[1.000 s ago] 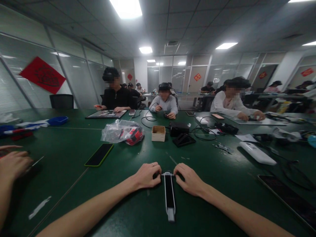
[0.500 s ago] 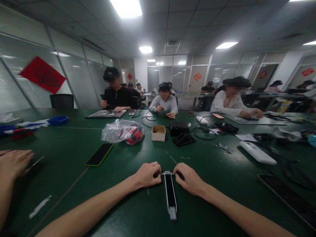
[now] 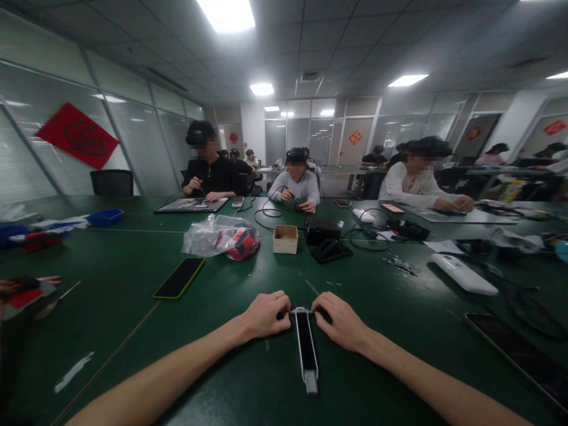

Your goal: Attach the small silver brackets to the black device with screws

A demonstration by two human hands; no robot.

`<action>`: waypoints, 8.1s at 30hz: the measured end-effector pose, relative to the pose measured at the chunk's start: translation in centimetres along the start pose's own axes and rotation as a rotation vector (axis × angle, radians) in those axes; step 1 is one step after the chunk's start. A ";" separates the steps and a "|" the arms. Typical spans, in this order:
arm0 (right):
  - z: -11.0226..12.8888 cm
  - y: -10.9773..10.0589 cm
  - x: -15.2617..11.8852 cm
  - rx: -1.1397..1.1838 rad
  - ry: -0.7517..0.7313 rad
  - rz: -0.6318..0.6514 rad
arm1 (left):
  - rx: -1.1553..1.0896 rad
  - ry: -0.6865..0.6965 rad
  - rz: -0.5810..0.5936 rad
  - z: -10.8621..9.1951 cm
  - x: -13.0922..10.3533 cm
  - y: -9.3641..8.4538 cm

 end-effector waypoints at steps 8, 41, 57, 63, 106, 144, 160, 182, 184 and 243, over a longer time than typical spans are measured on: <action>-7.4 -1.8 0.7 -0.222 0.251 -0.109 | -0.031 0.012 -0.003 0.4 0.2 0.2; -37.6 -4.0 0.6 -0.407 0.779 0.102 | -0.054 0.026 0.027 0.8 0.3 0.5; -25.3 -3.6 -2.7 -0.231 0.431 0.071 | -0.015 0.017 0.040 0.8 0.1 0.5; -18.6 -2.9 -3.6 -0.141 0.368 0.041 | -0.017 0.017 0.032 0.6 0.0 0.3; -16.5 -1.0 -3.6 -0.029 0.331 0.115 | -0.011 0.011 0.058 0.5 0.3 0.6; -12.7 -3.1 4.0 -0.410 0.085 0.318 | 0.013 0.011 0.082 0.3 0.3 0.5; -16.1 -2.9 1.7 -0.455 0.269 0.482 | -0.002 0.026 0.042 0.5 0.2 0.5; -15.0 -3.3 0.6 -0.244 0.300 0.581 | -0.050 0.035 0.050 0.4 0.2 0.4; -14.9 -4.0 0.6 -0.251 0.282 0.569 | -0.050 0.035 0.050 0.4 0.2 0.4; -0.7 0.7 0.0 0.079 0.267 0.077 | -0.011 0.033 0.034 0.0 -0.1 0.1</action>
Point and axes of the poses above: each hand's wrist, its own x-axis towards the middle knuckle, its own y-axis out of the palm, z = x × y, the point moved 6 cm from there along x, towards the middle knuckle, and after that the axes turned 13 degrees about -x, right-handed, at the moved point
